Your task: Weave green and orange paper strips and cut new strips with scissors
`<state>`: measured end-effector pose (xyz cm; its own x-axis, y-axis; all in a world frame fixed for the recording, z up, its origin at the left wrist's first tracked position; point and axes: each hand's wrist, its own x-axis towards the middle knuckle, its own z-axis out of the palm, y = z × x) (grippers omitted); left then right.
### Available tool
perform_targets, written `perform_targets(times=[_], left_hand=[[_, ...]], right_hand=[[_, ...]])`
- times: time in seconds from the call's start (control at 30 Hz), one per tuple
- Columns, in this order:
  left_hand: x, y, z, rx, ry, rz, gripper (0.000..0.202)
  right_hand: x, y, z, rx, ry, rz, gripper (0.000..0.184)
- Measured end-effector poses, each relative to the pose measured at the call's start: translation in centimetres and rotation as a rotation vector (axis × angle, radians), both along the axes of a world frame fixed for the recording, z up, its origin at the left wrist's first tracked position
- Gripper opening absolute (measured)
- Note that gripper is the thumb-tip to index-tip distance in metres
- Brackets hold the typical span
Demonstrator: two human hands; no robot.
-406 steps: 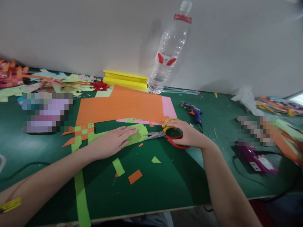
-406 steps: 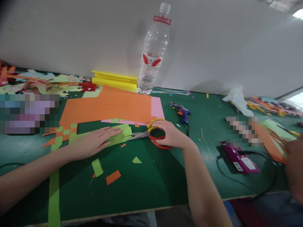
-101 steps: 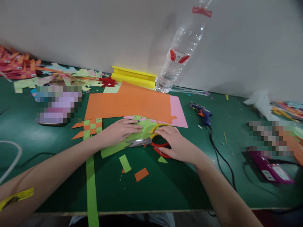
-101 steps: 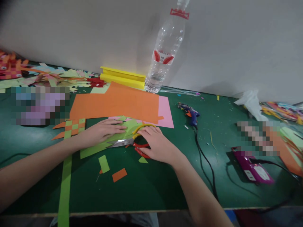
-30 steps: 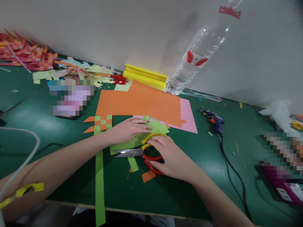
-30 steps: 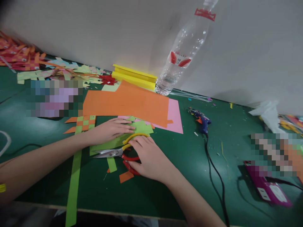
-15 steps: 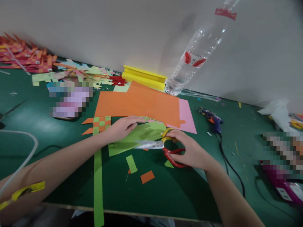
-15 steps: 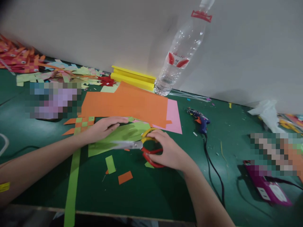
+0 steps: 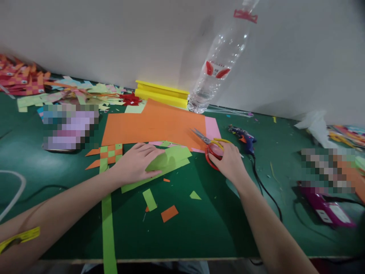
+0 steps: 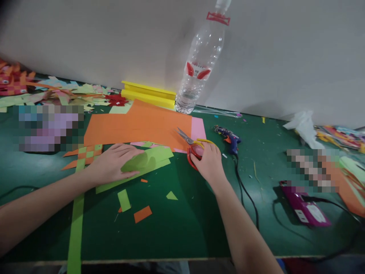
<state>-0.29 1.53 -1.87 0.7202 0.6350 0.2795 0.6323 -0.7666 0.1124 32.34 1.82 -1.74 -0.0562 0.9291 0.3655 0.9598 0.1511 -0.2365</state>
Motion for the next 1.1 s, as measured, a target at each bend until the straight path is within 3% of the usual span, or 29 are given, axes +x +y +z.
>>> perform_targets(times=[0.1,0.17,0.37,0.47,0.6,1.1], left_hand=[[0.1,0.0,-0.3,0.099,0.039,-0.034,0.035],[0.2,0.0,-0.4,0.161,0.036,-0.057,0.028],[0.2,0.0,-0.1,0.318,0.050,-0.155,0.025],[0.3,-0.3,0.3,0.402,0.073,-0.181,0.029],[0.5,-0.6,0.9,0.502,0.034,-0.195,0.024],[0.5,-0.8,1.2,0.494,-0.094,-0.171,0.023]], right_hand=[[-0.4,-0.4,0.3,0.039,-0.015,-0.067,0.059],[-1.1,-0.8,0.7,0.070,-0.008,-0.030,0.059],[-4.2,-2.3,1.6,-0.122,-0.023,0.471,0.044],[-4.9,-2.6,1.3,-0.148,-0.076,0.605,0.039],[-4.7,-2.4,1.1,-0.087,-0.073,0.635,0.029],[-4.5,-2.1,1.3,0.110,-0.015,0.625,0.018]])
